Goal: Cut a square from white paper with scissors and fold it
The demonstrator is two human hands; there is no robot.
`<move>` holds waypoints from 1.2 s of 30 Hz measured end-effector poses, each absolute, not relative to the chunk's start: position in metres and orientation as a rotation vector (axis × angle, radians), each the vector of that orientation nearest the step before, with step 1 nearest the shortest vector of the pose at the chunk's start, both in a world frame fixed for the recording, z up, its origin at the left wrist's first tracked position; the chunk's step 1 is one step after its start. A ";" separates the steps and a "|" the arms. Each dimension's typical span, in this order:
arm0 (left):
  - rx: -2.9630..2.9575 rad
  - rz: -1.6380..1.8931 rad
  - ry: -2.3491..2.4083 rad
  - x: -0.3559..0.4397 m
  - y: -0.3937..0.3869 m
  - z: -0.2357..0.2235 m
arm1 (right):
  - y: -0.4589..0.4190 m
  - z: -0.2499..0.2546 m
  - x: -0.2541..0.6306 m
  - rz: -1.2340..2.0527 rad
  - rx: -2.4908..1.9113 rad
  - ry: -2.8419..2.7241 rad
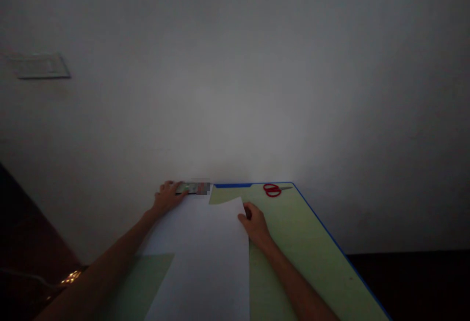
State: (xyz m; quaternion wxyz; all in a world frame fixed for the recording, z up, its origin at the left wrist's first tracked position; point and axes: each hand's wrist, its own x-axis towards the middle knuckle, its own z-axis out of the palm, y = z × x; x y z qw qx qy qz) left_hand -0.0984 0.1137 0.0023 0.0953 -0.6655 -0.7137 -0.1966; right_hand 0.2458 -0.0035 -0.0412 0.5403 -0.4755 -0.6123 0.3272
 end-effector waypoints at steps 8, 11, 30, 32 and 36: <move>-2.096 -0.586 -1.989 -0.091 0.109 -0.004 | -0.006 -0.038 0.245 0.771 -1.159 -1.475; -2.107 -0.545 -2.034 -0.088 0.111 -0.005 | -0.005 -0.038 0.244 0.763 -1.184 -1.476; -1.984 -0.559 -2.030 -0.093 0.102 -0.001 | -0.004 -0.042 0.245 0.746 -1.159 -1.501; -2.005 -0.594 -2.041 -0.097 0.105 -0.004 | -0.003 -0.042 0.246 0.738 -1.163 -1.511; -2.003 -0.726 -2.190 -0.103 0.113 -0.012 | -0.004 -0.041 0.246 0.747 -1.166 -1.515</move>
